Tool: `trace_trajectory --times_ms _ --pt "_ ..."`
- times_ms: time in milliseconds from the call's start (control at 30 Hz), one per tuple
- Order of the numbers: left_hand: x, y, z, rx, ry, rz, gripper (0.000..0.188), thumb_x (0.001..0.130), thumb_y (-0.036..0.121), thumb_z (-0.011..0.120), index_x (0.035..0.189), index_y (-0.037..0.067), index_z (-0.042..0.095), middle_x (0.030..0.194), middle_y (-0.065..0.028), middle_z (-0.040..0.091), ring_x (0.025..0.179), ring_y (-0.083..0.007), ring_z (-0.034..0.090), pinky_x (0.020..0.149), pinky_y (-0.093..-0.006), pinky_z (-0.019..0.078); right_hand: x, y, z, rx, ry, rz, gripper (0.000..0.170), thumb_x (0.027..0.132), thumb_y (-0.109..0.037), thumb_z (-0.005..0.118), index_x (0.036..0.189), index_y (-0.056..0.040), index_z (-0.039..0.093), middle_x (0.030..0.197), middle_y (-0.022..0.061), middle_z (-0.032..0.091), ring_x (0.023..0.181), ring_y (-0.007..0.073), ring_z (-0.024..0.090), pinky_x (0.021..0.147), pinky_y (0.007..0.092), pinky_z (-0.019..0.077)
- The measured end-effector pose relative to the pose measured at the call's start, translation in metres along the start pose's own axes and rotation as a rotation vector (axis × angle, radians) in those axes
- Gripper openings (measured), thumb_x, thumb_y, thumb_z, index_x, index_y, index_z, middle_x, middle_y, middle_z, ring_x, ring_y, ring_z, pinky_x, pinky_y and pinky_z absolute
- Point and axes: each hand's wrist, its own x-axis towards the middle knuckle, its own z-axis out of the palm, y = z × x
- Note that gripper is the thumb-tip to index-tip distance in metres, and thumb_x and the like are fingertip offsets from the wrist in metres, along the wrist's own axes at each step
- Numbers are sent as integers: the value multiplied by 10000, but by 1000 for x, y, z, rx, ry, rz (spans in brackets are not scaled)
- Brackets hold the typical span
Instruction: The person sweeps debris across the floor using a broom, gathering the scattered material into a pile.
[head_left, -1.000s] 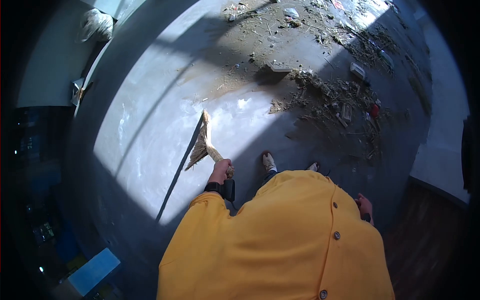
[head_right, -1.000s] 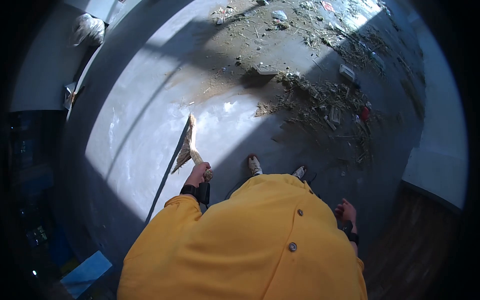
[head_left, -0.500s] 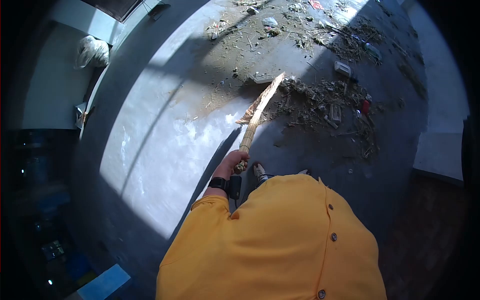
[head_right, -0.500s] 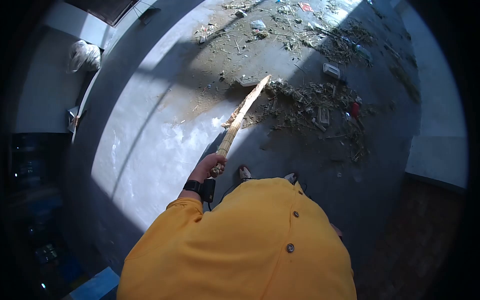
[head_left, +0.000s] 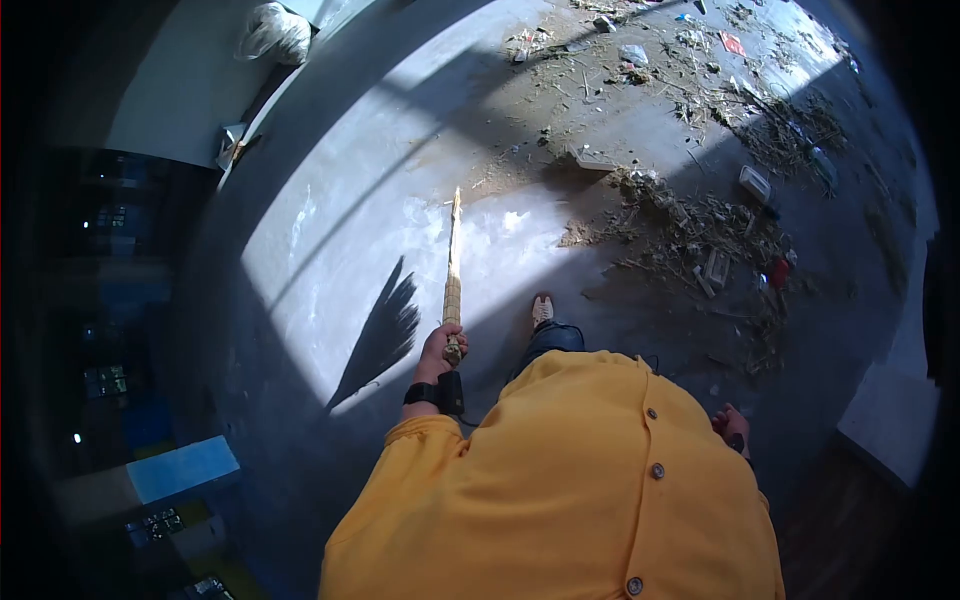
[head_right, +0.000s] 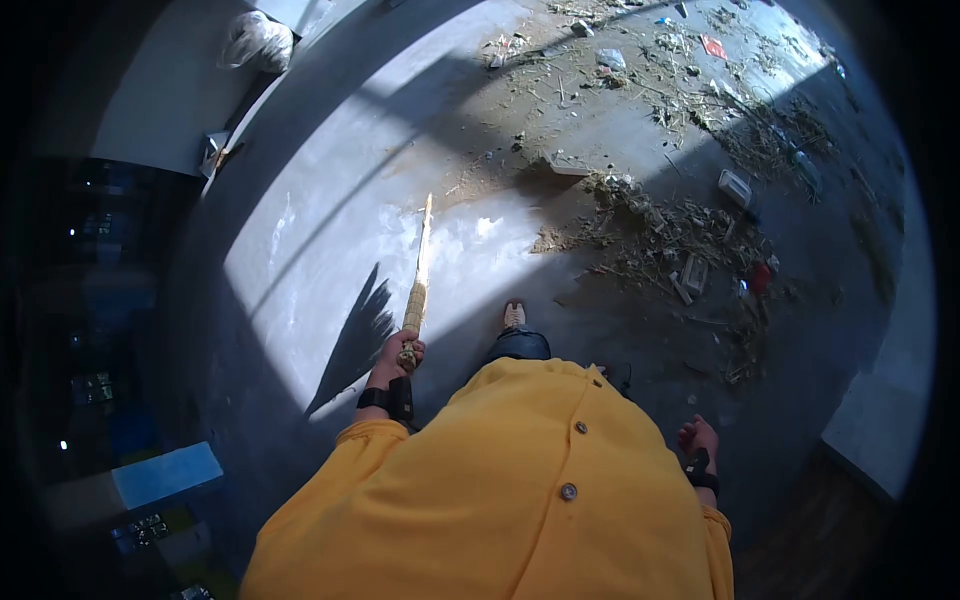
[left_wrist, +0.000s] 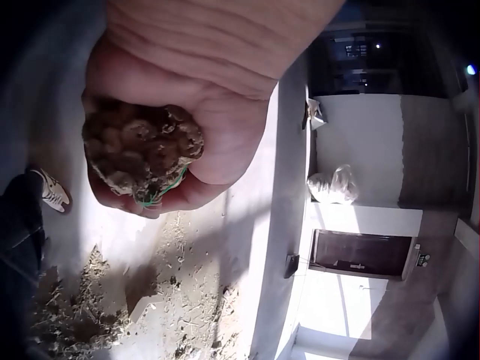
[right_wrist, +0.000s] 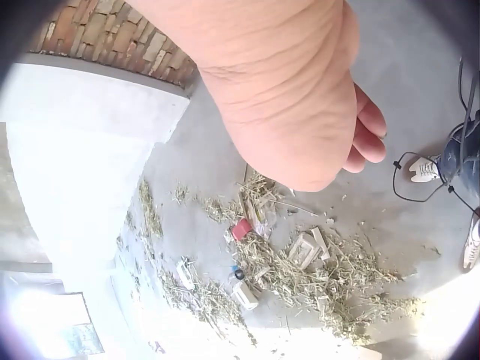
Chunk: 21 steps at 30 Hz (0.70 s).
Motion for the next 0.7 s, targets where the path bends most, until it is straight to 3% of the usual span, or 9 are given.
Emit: trace_trajectory --times_ms 267,467,533,600,667,700 --pt "25 89 -78 -319 207 48 164 681 66 476 782 59 347 552 -46 424 427 -140 432 382 -230 423 -26 -5 46 -99 33 -77 328 818 -165 368 1141 -118 407 734 52 529 578 161 512 506 288 429" --pt "82 160 -108 -287 247 38 81 681 57 454 664 57 375 497 -54 431 405 -180 449 386 -266 433 -82 -8 79 -233 25 -164 336 811 -141 368 1142 -106 407 770 58 523 585 161 509 530 284 434" --pt "105 168 -79 -173 224 5 83 666 67 441 612 62 379 487 -57 425 417 -193 457 397 -286 427 -103 -12 87 -224 47 -194 338 808 -134 368 1143 -102 408 782 60 521 588 161 508 538 282 436" --pt "149 163 -53 209 137 -138 87 649 90 440 584 64 389 502 -63 439 435 -197 467 415 -293 418 -119 -13 93 -207 80 -205 339 806 -130 368 1142 -101 407 781 59 519 581 158 505 541 282 436" --pt "193 126 -11 364 60 -156 72 644 109 443 624 44 419 533 -69 459 458 -196 481 431 -297 412 -132 -12 99 -204 110 -216 339 805 -130 369 1140 -102 406 766 55 517 567 153 500 537 282 433" --pt "215 95 8 499 114 -121 85 643 110 459 670 30 442 569 -74 483 474 -190 494 438 -299 414 -133 -9 100 -205 120 -220 340 803 -129 369 1139 -97 409 784 55 521 591 152 502 553 280 431"
